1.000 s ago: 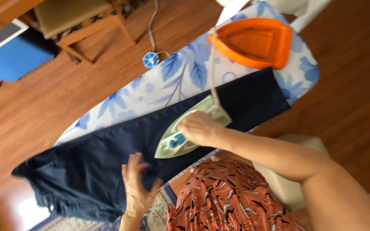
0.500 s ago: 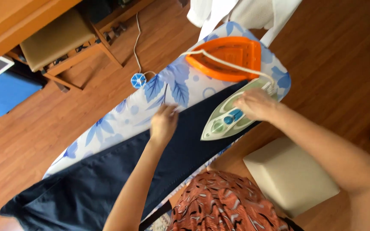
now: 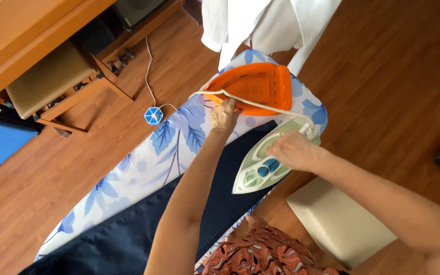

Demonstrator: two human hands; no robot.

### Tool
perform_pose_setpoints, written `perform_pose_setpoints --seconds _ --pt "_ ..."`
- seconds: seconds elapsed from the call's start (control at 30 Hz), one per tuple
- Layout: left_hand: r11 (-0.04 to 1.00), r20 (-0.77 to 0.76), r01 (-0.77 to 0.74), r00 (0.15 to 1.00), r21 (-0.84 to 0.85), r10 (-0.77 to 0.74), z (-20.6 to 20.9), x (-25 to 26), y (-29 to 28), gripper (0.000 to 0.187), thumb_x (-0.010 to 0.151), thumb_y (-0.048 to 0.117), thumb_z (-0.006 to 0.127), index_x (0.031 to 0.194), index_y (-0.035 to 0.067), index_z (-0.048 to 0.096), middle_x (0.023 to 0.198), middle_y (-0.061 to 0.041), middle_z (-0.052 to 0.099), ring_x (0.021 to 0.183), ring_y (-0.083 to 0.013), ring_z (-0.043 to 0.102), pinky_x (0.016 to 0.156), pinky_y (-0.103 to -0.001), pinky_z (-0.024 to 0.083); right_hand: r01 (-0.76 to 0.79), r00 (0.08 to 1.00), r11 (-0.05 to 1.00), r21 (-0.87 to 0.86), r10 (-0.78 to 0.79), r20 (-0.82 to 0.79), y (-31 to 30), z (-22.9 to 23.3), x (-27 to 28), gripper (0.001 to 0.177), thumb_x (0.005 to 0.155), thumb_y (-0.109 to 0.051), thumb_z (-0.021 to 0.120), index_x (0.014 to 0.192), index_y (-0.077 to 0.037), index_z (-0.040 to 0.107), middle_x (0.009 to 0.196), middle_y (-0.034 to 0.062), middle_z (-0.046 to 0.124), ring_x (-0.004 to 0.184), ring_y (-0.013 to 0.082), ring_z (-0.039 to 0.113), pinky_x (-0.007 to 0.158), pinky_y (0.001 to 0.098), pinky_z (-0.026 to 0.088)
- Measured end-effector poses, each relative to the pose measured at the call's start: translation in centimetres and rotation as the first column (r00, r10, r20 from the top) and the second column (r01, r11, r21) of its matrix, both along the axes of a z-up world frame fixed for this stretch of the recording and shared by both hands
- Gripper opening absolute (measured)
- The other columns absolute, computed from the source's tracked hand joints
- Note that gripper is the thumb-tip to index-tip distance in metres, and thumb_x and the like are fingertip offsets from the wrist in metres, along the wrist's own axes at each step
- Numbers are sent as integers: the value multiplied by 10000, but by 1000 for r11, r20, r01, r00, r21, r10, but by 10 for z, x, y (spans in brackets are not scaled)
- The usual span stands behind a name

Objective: The person irons a pair of dark blue trousers on an ironing board. They repeatedly reposition and flip the trousers to iron different sections, including the legs and waistband, using a handheld electric iron.

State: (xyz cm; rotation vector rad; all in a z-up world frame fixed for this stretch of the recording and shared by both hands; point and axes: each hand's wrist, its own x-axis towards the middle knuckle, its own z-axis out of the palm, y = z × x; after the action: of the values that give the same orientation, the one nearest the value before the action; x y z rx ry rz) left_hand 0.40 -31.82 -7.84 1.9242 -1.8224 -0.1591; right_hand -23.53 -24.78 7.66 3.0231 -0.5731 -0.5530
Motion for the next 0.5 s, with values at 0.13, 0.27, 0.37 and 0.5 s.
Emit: perform_pose_setpoints --seconds 0.13,0.27,0.37,0.5 --pt "999 -24 -1 1000 -48 0 22 21 36 382 670 361 886 826 207 573 732 39 630 734 -263 729 652 -423 606 19 1000 1000 11 -20 21 -9 9 -2 216 858 -53 526 676 -167 539 613 15 644 621 235 665 602 386 533" --pt "992 -132 -123 984 15 123 52 51 85 285 746 377 836 826 207 622 711 33 679 741 -248 727 642 -411 598 98 992 995 -1 -97 81 -11 11 15 226 835 -80 563 626 -163 548 569 11 609 594 230 653 576 382 533" --pt "982 -168 -188 968 7 186 78 70 128 242 770 373 820 817 212 644 677 26 684 714 -259 720 623 -423 592 170 981 984 56 -174 85 -6 6 23 192 811 -76 582 638 -158 584 565 22 619 595 254 666 581 400 540" --pt "961 -334 -278 907 -11 259 110 96 201 201 912 257 762 777 167 644 602 36 649 550 -172 654 548 -296 548 154 986 978 144 -143 -83 12 22 24 142 780 -69 578 755 -173 673 662 83 703 721 315 728 665 456 569"
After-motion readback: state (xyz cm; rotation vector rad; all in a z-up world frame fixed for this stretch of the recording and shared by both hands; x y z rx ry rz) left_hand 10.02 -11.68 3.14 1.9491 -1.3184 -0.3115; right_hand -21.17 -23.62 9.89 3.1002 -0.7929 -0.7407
